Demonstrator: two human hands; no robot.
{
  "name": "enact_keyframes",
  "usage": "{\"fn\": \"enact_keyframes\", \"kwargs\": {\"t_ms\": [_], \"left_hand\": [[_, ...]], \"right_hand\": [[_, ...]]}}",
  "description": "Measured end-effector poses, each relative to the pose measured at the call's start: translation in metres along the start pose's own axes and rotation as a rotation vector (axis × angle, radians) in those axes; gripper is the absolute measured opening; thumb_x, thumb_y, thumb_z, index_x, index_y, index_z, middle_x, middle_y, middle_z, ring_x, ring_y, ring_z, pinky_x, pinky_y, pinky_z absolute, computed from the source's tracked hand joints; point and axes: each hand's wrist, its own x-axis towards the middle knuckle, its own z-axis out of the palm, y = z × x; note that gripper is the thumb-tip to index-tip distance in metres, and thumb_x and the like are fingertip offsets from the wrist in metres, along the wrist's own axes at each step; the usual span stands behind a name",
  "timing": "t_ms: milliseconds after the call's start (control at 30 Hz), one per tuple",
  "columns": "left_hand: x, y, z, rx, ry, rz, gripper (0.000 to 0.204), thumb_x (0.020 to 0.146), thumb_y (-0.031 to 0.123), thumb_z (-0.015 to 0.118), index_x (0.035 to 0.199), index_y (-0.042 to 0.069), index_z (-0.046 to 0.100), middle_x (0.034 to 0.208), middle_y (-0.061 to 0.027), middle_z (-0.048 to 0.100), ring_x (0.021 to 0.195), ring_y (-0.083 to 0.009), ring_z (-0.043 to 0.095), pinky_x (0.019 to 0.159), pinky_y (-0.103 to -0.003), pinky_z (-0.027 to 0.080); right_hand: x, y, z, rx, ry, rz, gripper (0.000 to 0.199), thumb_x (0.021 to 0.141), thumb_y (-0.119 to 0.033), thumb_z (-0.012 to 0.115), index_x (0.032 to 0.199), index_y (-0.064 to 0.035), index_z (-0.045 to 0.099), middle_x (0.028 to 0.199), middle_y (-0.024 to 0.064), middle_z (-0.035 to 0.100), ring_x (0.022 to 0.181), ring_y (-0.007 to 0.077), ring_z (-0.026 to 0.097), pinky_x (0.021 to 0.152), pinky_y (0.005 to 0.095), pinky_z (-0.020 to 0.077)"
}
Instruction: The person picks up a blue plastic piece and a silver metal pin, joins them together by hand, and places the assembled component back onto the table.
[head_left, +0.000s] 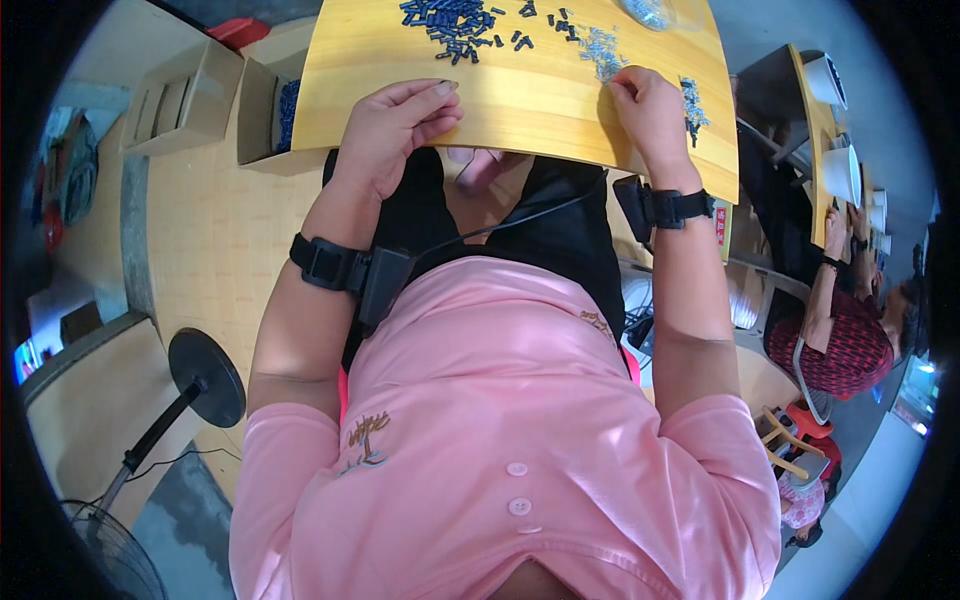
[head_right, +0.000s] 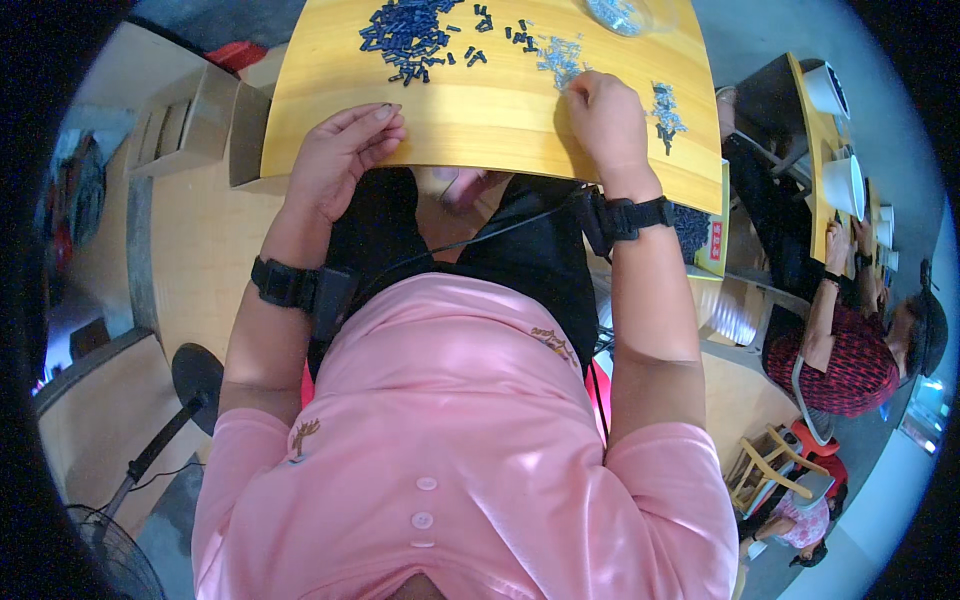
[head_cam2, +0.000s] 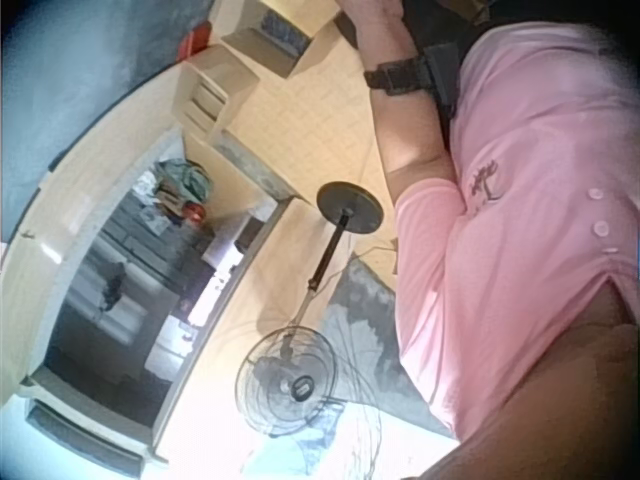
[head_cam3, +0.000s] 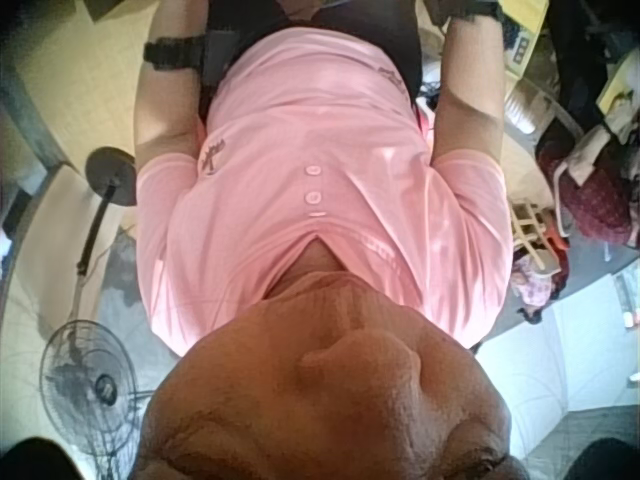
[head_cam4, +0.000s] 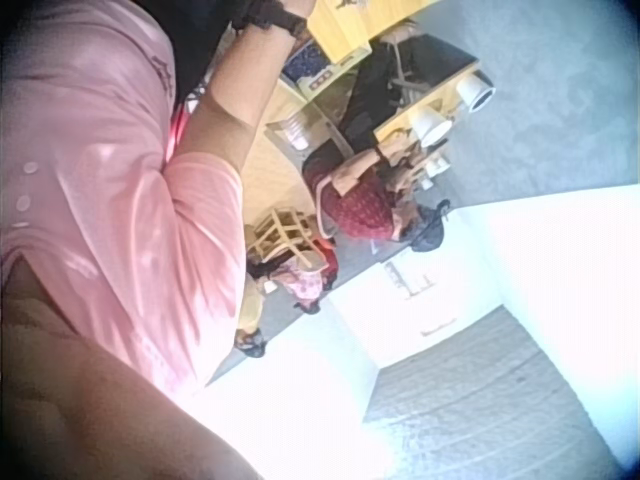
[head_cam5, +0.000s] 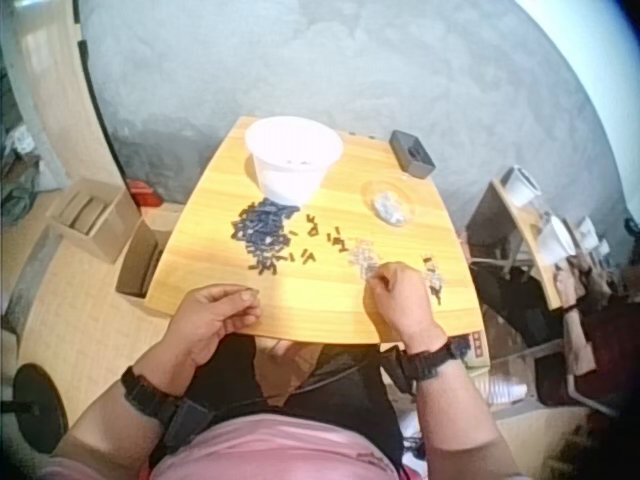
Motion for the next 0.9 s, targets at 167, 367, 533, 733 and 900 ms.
{"fn": "enact_keyframes", "kwargs": {"t_ms": [167, 367, 533, 733, 900], "left_hand": [[0.002, -0.003, -0.003, -0.008, -0.02, 0.006, 0.022, 0.086, 0.015, 0.06, 0.101, -0.001, 0.062, 0.091, -0.0071, 0.064, 0.081, -0.0127, 0.062, 0.073, -0.022, 0.052], [0.0, -0.002, -0.003, -0.005, -0.009, 0.02, 0.022, 0.086, 0.015, 0.06, 0.101, -0.002, 0.061, 0.091, -0.0073, 0.064, 0.082, -0.0135, 0.062, 0.074, -0.023, 0.052], [0.001, -0.005, -0.004, -0.01, -0.029, 0.036, 0.022, 0.087, 0.015, 0.059, 0.101, -0.002, 0.061, 0.091, -0.0073, 0.064, 0.083, -0.0137, 0.062, 0.074, -0.023, 0.052], [0.001, -0.004, -0.004, 0.005, -0.01, 0.021, 0.023, 0.087, 0.014, 0.059, 0.103, -0.002, 0.06, 0.093, -0.0076, 0.064, 0.084, -0.0141, 0.062, 0.075, -0.023, 0.052], [0.001, -0.004, -0.004, -0.005, -0.03, 0.047, 0.025, 0.086, 0.014, 0.06, 0.104, -0.003, 0.06, 0.094, -0.0078, 0.063, 0.084, -0.0141, 0.062, 0.076, -0.023, 0.053]], "right_hand": [[-0.006, -0.004, 0.002, 0.056, -0.036, 0.033, 0.013, 0.076, -0.012, 0.058, 0.08, -0.0012, 0.064, 0.078, 0.0206, 0.062, 0.073, 0.0357, 0.061, 0.068, 0.039, 0.0491], [-0.015, 0.001, -0.007, 0.113, -0.072, 0.104, 0.014, 0.077, -0.014, 0.061, 0.082, -0.0014, 0.065, 0.074, 0.0175, 0.063, 0.069, 0.0313, 0.062, 0.064, 0.035, 0.0493], [-0.022, 0.019, -0.009, 0.183, -0.071, 0.182, 0.017, 0.076, -0.017, 0.063, 0.083, -0.0018, 0.066, 0.071, 0.0139, 0.064, 0.064, 0.0253, 0.063, 0.062, 0.031, 0.0491], [-0.02, 0.017, -0.012, 0.225, 0.004, 0.076, 0.015, 0.075, -0.017, 0.065, 0.083, -0.0036, 0.068, 0.075, 0.0137, 0.064, 0.067, 0.0254, 0.063, 0.063, 0.0316, 0.0493], [-0.018, 0.014, -0.006, 0.07, -0.019, -0.132, 0.013, 0.071, -0.012, 0.063, 0.079, -0.0024, 0.066, 0.075, 0.0161, 0.062, 0.071, 0.0306, 0.061, 0.066, 0.0352, 0.0492]]}}
